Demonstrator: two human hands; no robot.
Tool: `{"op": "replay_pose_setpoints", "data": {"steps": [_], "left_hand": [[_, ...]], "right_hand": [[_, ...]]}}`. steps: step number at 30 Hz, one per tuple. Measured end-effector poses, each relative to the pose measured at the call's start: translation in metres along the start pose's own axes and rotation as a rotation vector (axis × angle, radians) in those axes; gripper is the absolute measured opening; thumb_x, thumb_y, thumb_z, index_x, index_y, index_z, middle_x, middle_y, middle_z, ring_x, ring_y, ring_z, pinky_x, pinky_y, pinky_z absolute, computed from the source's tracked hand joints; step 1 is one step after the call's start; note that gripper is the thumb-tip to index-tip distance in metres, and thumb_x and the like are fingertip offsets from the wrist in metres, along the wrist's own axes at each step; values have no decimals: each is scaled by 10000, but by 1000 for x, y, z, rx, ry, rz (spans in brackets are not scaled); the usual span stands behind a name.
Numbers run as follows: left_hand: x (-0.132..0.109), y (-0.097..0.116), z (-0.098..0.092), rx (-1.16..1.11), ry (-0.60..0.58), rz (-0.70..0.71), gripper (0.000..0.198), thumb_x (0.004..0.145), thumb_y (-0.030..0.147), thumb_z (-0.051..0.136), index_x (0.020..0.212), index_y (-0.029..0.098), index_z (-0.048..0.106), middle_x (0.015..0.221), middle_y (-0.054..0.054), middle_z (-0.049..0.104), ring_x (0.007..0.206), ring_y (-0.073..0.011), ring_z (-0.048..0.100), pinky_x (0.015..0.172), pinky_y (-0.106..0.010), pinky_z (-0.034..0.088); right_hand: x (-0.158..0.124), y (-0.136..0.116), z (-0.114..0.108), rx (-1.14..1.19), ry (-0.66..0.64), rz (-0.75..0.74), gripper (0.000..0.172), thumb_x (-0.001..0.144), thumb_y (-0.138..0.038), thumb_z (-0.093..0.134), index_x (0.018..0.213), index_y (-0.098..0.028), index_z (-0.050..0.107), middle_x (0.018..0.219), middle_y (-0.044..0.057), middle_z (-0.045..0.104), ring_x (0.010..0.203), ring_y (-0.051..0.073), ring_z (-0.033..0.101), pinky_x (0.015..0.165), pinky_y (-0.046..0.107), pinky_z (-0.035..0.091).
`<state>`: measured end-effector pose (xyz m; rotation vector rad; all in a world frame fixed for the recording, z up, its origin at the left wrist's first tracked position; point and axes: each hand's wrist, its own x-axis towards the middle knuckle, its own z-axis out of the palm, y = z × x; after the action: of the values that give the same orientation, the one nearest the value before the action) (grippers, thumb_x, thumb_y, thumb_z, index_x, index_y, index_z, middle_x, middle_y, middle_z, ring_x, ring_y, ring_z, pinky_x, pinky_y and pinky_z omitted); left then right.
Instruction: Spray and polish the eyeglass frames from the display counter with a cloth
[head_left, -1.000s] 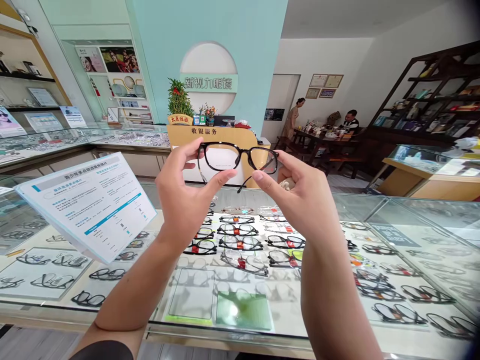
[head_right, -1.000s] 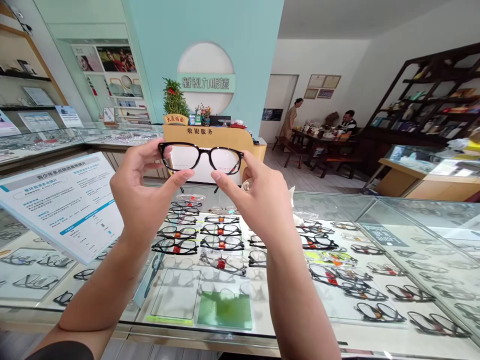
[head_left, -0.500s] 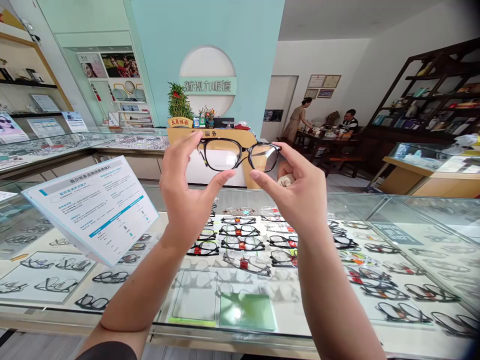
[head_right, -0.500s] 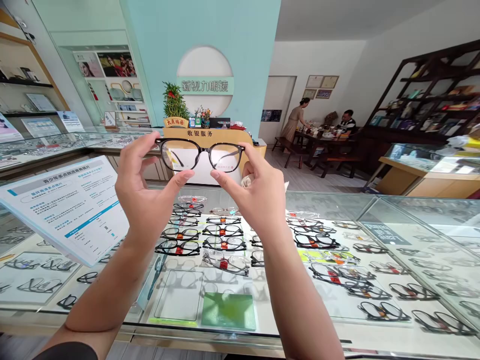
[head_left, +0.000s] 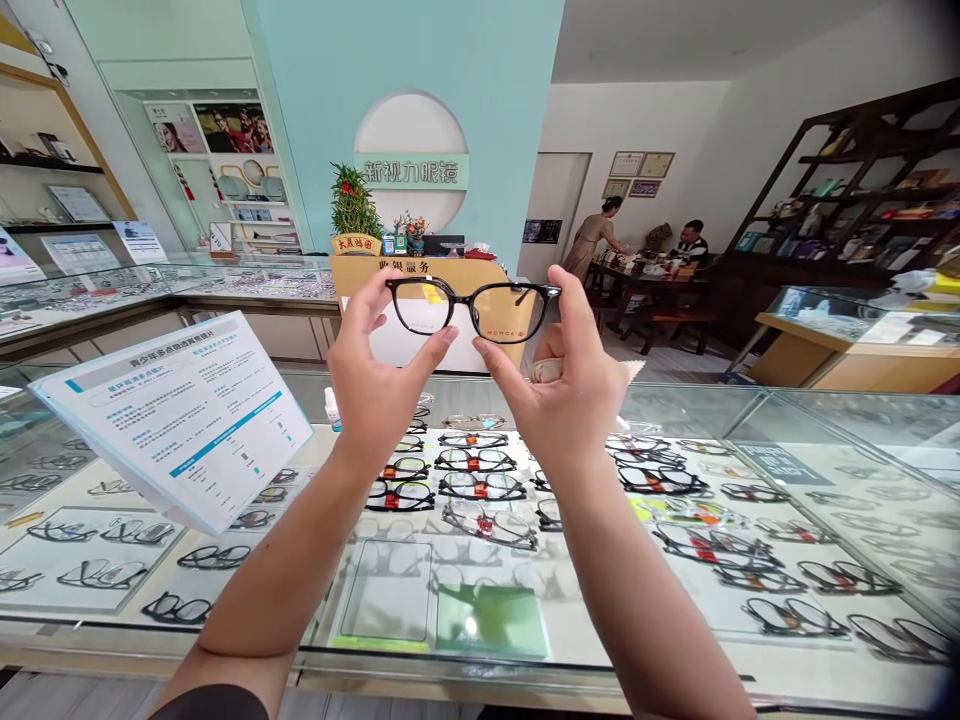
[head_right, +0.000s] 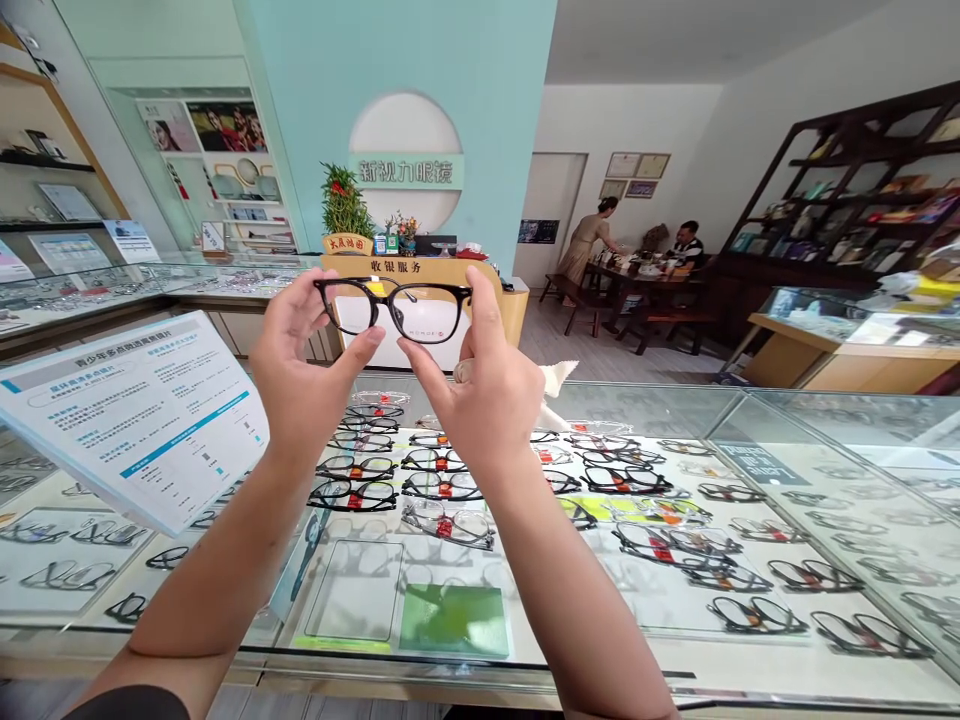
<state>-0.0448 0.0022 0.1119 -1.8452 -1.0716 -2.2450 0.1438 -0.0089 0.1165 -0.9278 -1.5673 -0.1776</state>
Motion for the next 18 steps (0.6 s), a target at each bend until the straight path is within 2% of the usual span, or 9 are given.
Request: {"op": "replay_pose_setpoints", "data": {"steps": [6, 10, 14, 18], "left_hand": [[0, -8, 5, -47, -12, -23, 769, 835, 583, 963, 1487, 318, 653, 1551, -128, 702, 1535, -387, 632, 1274, -590, 512], [0, -11, 8, -57, 4, -31, 783, 835, 617, 953, 1487, 318, 640, 1561, -133, 687, 1521, -380, 641, 1283, -599, 499], [-2, -13, 11, -27, 50, 29, 818, 828, 633, 952, 1503, 321, 611, 1584, -125, 652, 1524, -369, 625, 1284, -578, 494], [-4, -11, 13, 61, 132, 103, 846, 812, 619, 964, 1510, 315, 595, 1562, -128, 642, 1514, -369, 609, 1258, -573, 512]], "right_hand": [[1, 0, 1, 46, -43, 48, 850, 1018, -684, 701, 1714, -296, 405, 906, 73, 679, 772, 256, 684, 566, 327, 433], [2, -1, 1, 56, -53, 55, 856, 1006, -690, 712, 1717, -312, 421, 921, 75, 727, 708, 229, 621, 561, 346, 434], [3, -2, -1, -10, -30, 51, 857, 986, -669, 751, 1709, -305, 469, 889, 61, 753, 647, 211, 555, 601, 377, 465], [6, -1, -2, -16, -106, 97, 892, 1001, -639, 733, 1750, -267, 420, 918, 70, 775, 638, 196, 530, 606, 359, 446]]}}
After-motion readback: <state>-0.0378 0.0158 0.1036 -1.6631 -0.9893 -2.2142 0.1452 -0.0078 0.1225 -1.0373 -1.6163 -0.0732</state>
